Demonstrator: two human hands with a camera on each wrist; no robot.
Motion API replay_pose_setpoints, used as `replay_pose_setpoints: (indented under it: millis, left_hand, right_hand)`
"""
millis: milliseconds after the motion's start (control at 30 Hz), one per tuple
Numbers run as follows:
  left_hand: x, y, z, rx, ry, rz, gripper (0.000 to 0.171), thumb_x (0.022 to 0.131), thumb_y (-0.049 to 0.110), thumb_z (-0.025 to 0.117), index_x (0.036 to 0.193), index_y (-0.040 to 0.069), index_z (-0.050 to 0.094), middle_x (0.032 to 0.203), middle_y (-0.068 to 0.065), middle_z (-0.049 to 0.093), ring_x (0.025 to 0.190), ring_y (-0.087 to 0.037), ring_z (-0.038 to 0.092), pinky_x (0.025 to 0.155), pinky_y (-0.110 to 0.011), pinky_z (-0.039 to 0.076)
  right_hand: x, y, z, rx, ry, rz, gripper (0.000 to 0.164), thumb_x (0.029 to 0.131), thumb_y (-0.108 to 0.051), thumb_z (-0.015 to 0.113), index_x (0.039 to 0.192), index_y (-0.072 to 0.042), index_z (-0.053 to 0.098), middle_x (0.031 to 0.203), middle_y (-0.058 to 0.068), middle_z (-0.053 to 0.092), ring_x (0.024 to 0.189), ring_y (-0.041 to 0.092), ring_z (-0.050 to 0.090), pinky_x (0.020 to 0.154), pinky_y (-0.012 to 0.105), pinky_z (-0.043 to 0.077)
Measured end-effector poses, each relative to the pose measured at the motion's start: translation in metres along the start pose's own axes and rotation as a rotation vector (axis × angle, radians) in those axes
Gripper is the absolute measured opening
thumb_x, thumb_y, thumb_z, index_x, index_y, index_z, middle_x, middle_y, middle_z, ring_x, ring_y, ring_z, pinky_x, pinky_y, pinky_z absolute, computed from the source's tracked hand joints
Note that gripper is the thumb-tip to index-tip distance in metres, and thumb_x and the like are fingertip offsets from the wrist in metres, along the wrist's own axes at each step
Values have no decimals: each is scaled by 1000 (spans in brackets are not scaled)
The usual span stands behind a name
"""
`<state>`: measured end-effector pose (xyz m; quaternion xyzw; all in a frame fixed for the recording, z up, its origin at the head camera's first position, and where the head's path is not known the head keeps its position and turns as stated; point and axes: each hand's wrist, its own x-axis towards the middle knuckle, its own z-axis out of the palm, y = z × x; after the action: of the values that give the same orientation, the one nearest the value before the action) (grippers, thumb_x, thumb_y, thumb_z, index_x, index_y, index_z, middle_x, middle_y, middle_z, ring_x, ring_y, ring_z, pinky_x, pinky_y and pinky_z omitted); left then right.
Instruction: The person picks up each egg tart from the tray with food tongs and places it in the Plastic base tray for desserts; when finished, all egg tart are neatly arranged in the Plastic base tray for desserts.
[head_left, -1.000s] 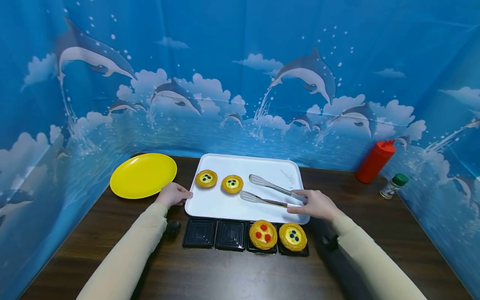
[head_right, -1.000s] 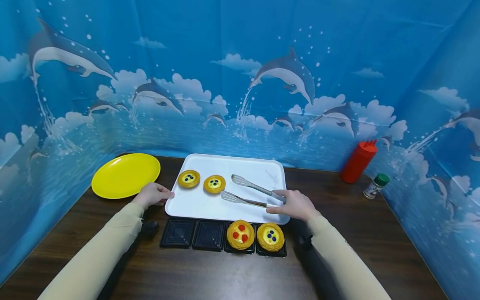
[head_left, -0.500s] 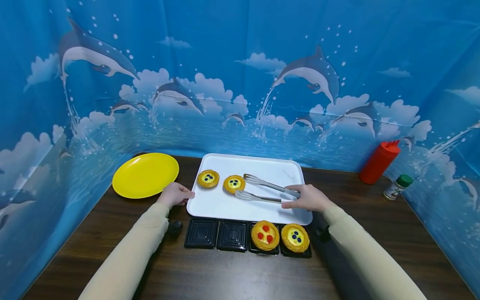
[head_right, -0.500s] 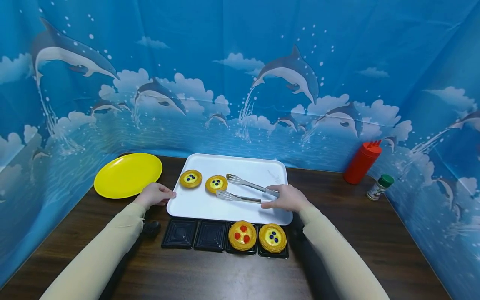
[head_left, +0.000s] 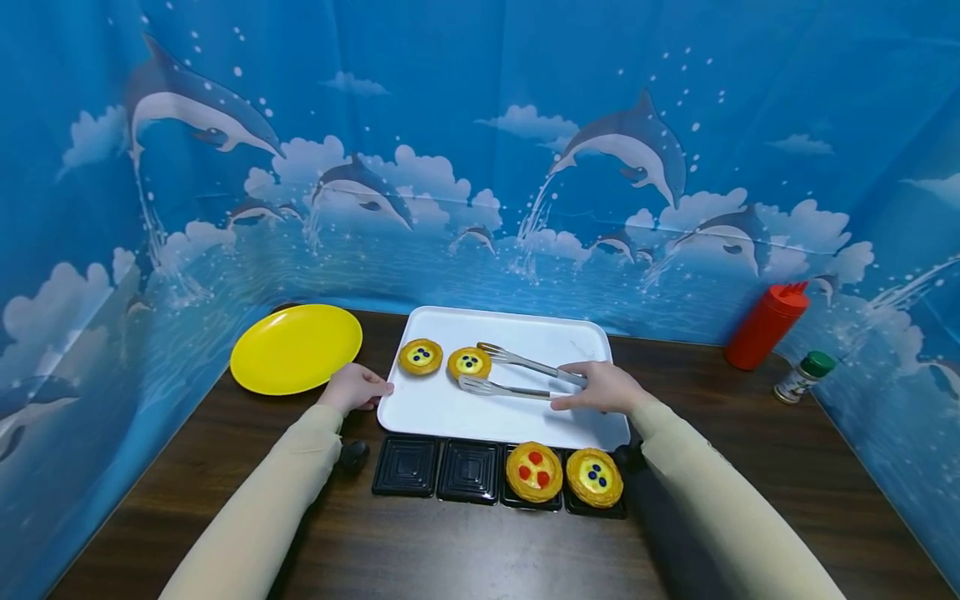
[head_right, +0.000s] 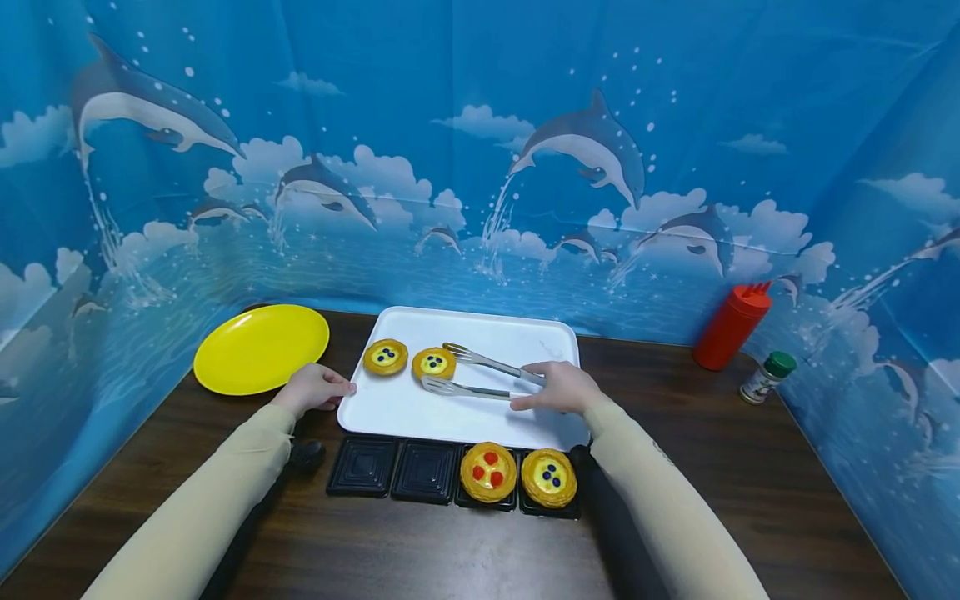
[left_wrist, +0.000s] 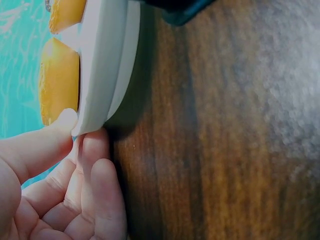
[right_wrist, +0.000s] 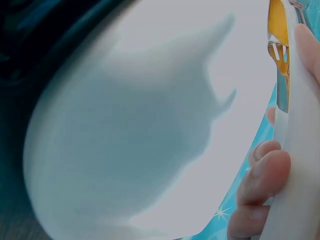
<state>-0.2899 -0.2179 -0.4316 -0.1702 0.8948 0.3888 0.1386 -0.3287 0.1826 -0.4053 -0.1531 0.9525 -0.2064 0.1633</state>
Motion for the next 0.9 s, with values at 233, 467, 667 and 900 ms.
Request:
replay_pose_setpoints:
  millis: [233,467,667,900]
  left_hand:
    - [-1,2,-1,-1,2,6,33,91,25,65,108,-3,67,92,-12,66,77,-21,59,72,-27,54]
    - [-3,3,-2,-10,-3,12,33,91,25,65,108,-3,67,95,-13,66,78,-21,59,74,-27,54]
    - [-4,1,-2,-20,6,9,31,90,25,65,105,-2,68,91,-12,65,78,-22,59,73,-29,54]
    - [-3,-2,0,-26,2,24,31,90,25,66,104,-2,68,88,-11,65,76,-21,59,71,-28,54]
  right_hand:
    - [0,-6,-4,27,-1,-4,83,72,-57,74,140,-17,49,91,4,63,50,21,50,49,31,43]
    - [-3,-4,-2,53,20,12,81,72,-56,75,139,-17,50,125,10,60,60,21,57,54,30,49]
    - [-13,-3,-2,58,55,1,80,73,-55,75,138,-16,51,123,12,61,62,22,58,54,30,49]
    - [-35,2,-3,0,97,-43,79,72,-59,74,135,-15,54,109,16,67,85,23,59,70,37,53]
